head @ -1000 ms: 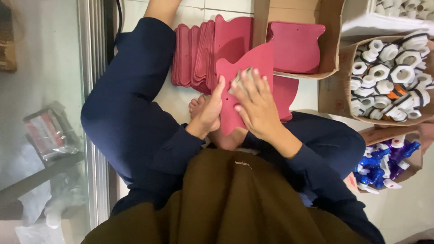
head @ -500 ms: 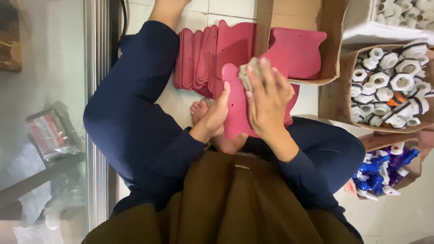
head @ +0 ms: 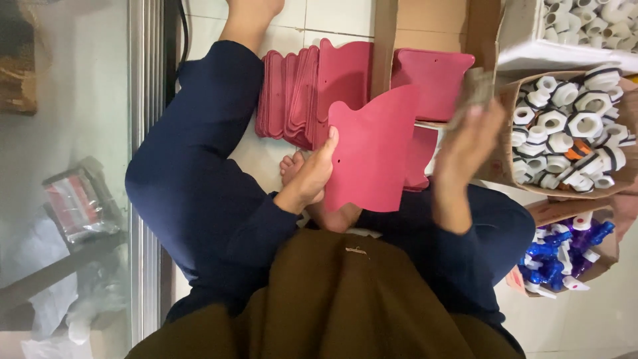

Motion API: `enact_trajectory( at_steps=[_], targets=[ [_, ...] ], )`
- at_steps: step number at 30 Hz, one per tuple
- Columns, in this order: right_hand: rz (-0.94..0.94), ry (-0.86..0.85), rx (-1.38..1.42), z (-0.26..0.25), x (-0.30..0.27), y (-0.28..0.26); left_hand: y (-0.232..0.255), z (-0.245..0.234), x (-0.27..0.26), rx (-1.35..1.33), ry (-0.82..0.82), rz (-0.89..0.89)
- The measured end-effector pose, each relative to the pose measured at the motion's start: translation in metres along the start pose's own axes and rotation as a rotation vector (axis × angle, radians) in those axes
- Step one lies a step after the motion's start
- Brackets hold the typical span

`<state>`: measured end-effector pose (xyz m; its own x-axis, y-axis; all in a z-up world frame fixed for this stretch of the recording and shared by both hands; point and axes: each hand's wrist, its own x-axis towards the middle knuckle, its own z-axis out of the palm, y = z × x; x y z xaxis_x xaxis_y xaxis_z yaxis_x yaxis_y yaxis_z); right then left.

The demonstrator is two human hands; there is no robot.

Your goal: Cleaning pink plastic parts with a cloth and placing them into a cardboard box

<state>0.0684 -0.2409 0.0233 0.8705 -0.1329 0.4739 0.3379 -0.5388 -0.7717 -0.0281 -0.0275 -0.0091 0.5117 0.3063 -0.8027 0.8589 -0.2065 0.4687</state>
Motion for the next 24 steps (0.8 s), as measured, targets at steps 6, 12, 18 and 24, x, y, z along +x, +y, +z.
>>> enact_trajectory(
  at_steps=[6, 12, 18, 24],
  targets=[
    [-0.411, -0.405, -0.429, 0.036, -0.056, -0.023, 0.017, -0.011, -0.022, 0.070, -0.040, -0.035],
    [-0.291, -0.243, -0.379, 0.041, -0.041, -0.032, 0.007, 0.005, -0.003, -0.331, -0.149, 0.111],
    [-0.523, -0.362, -0.285, 0.057, -0.092, -0.051, -0.003, 0.004, -0.004, -0.648, -0.231, 0.268],
    [-0.448, -0.252, -0.335, 0.048, -0.075, -0.053, -0.021, 0.002, 0.015, -0.028, 0.026, 0.119]
  ],
)
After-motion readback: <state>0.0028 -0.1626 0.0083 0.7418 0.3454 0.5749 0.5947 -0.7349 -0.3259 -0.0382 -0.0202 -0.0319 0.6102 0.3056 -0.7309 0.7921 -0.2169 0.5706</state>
